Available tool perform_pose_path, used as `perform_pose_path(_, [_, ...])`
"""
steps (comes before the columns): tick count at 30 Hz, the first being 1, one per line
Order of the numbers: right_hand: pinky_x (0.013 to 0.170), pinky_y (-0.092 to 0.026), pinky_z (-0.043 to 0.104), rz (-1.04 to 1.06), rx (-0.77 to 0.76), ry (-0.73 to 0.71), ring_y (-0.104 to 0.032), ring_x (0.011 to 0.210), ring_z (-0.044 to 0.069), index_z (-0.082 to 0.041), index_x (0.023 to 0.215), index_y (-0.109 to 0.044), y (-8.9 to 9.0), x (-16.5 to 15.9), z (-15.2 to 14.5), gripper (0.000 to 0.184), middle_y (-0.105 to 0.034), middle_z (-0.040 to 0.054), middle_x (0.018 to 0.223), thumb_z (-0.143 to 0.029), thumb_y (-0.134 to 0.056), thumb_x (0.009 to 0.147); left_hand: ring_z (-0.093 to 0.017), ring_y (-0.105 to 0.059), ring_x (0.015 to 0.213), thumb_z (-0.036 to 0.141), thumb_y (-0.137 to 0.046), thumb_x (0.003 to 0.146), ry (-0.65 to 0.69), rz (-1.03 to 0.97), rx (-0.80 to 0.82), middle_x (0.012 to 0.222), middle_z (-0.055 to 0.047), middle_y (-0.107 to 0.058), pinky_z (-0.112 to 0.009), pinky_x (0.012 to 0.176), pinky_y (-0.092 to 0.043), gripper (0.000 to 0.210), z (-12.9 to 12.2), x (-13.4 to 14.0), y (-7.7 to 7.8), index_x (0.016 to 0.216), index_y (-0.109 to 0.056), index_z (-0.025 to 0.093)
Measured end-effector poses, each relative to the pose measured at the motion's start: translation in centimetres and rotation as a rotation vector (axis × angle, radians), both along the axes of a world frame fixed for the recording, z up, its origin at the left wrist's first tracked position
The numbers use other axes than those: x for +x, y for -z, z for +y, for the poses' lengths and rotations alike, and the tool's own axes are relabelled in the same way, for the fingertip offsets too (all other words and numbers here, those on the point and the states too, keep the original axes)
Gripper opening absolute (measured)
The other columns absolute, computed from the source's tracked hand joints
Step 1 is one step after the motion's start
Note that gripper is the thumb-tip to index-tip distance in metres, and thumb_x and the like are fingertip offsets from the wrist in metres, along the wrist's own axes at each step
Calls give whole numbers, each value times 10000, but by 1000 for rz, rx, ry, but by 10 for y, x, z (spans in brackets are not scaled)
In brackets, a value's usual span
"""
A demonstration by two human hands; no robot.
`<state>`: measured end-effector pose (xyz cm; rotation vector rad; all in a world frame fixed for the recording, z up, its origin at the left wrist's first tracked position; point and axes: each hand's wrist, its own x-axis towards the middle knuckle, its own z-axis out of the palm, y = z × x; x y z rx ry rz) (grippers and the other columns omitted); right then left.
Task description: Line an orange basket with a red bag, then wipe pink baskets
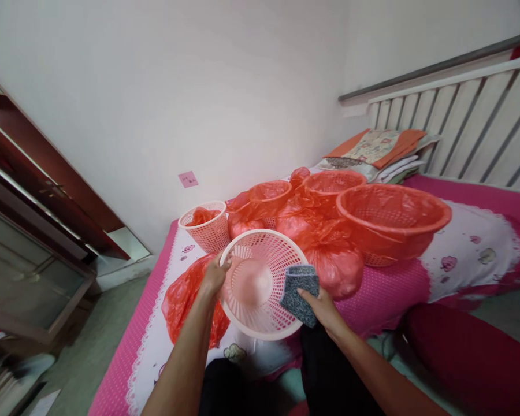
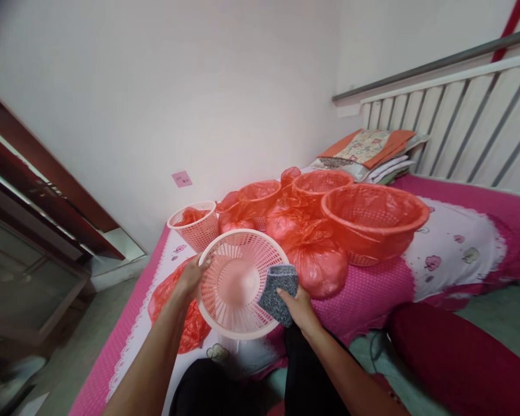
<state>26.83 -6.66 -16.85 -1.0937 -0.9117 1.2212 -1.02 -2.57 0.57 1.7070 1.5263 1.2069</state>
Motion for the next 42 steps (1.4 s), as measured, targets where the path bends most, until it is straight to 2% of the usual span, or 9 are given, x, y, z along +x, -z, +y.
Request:
perform_pose_path(6, [811,-624,491,-44,23,3,-767,895,358,-176,946,-757,-4,2,-1,463,-812,123,930,-545,-844,680,-340,-667,1208,502,-698,852,83,57,11,1249,-134,-763,-494,1092,-479,519,12,4,-23,1252,-712,171])
perform_pose_path(10, [899,-605,530,40,-15,-10,-762,963,369,-192,999,-764,-6,6,-8,506,-819,115,991,-526,-897,643,-316,-616,1311,493,-574,945,206,99,46,1384,-132,-702,-486,1171,-418,498,20,15,-26,1315,-681,177])
perform_pose_path(13, [1012,-565,546,215,-83,-108,-735,1120,378,-205,1110,-763,-16,10,-18,556,-807,119,1138,-550,-891,693,-303,-641,1277,456,-541,960,186,78,50,1339,-113,-728,-463,1166,-429,432,20,19,-20,1265,-707,200])
perform_pose_path(17, [1100,-511,556,599,-139,-301,-646,1309,360,-236,1301,-715,-34,15,-26,651,-726,125,1358,-728,-645,880,-309,-650,1266,433,-539,955,145,33,59,1324,-111,-737,-469,1134,-461,413,18,17,-11,1249,-710,198])
perform_pose_path(19, [1112,-496,576,696,-139,-357,-620,1341,363,-235,1361,-683,-36,16,-26,702,-701,134,1397,-764,-556,916,-312,-652,1265,439,-539,953,128,24,60,1319,-114,-739,-475,1128,-466,418,18,15,-9,1251,-704,197])
perform_pose_path(28, [1176,-425,572,806,-201,-364,-520,1445,347,-250,1317,-709,6,13,-19,569,-668,124,1447,-674,-582,959,-302,-673,1227,406,-547,929,120,9,88,1241,-93,-768,-460,1125,-471,342,12,15,-9,1156,-730,229])
perform_pose_path(32, [1197,-411,566,904,-238,-372,-540,1431,325,-233,1322,-704,9,16,-19,496,-692,103,1418,-584,-566,1001,-303,-671,1234,400,-542,936,103,10,68,1262,-87,-759,-457,1122,-471,336,7,13,-9,1172,-728,250])
perform_pose_path(36, [1193,-442,480,903,-281,-291,-569,1410,272,-239,1291,-721,15,23,-19,387,-713,80,1389,-477,-597,1013,-304,-658,1255,407,-531,947,98,7,49,1310,-105,-737,-474,1122,-471,374,6,11,-6,1228,-706,233])
perform_pose_path(42, [1119,-530,440,824,-360,-155,-686,1271,259,-235,1243,-728,23,40,-20,344,-806,77,1187,-356,-747,922,-297,-664,1233,425,-514,949,105,22,62,1283,-98,-747,-453,1123,-471,366,8,11,-6,1189,-710,232])
